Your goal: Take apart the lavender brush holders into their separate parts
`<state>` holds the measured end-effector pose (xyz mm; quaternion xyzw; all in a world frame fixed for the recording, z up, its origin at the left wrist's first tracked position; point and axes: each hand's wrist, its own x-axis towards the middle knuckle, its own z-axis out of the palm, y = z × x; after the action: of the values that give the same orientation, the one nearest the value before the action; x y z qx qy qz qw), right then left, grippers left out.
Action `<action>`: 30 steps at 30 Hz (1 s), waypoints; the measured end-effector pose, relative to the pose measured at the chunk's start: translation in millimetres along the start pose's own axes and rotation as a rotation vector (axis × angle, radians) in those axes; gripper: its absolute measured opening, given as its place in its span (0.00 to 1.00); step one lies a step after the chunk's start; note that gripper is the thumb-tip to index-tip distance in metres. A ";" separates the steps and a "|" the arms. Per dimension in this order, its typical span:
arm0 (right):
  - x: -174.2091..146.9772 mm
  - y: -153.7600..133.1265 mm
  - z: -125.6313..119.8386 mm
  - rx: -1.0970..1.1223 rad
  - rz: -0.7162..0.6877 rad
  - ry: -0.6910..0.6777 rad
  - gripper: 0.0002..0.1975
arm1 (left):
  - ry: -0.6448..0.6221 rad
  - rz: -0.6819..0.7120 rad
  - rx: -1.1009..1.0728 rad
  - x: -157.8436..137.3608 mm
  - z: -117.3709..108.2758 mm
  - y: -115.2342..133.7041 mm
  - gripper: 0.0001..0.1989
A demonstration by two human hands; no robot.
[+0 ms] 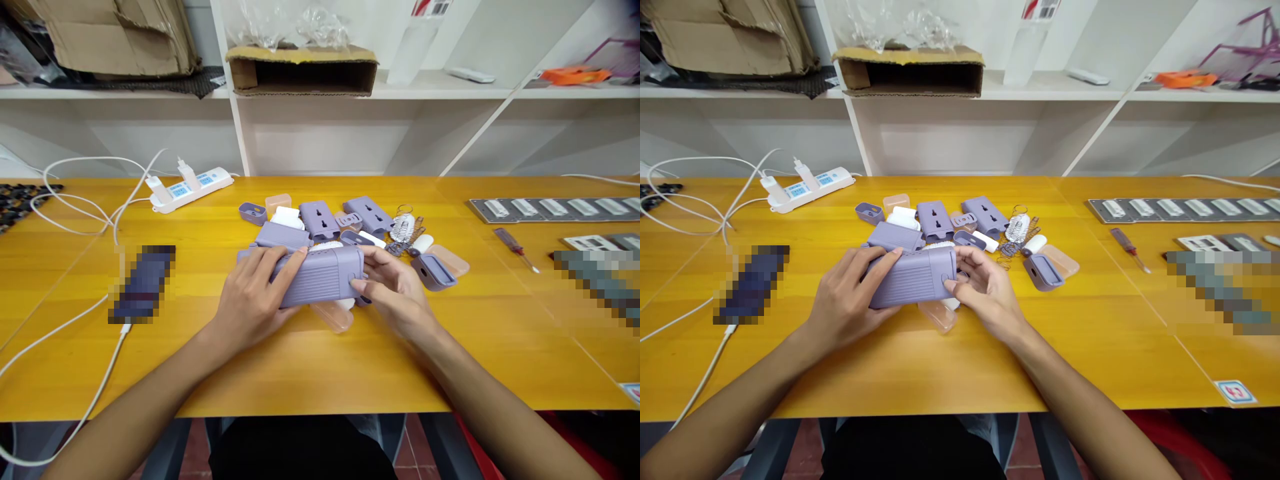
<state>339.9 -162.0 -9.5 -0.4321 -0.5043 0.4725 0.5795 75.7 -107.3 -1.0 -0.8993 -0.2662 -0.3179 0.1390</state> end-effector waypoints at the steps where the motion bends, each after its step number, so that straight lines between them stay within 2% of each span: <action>1: 1.1 0.3 -0.5 0.011 0.024 -0.007 0.18 | 0.003 0.005 0.005 0.2 0.1 -1.6 0.31; 9: 5.2 -1.9 -2.3 0.082 0.164 -0.062 0.16 | 0.031 0.085 0.008 2.2 -0.7 -8.1 0.29; 16: 6.6 -6.3 -1.3 0.104 0.217 -0.108 0.19 | 0.006 0.082 0.005 1.3 -1.2 -13.1 0.32; 23: 4.6 -3.6 -2.1 0.050 0.208 -0.071 0.22 | -0.005 0.096 -0.027 3.1 -3.8 -21.9 0.33; 30: 3.8 2.5 1.8 -0.012 0.089 -0.089 0.23 | -0.019 0.129 -0.014 5.1 -8.7 -29.0 0.32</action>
<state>338.0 -157.8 -11.1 -0.4362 -0.5125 0.5135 0.5323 58.3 -85.2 11.2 -0.9186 -0.2066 -0.3015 0.1504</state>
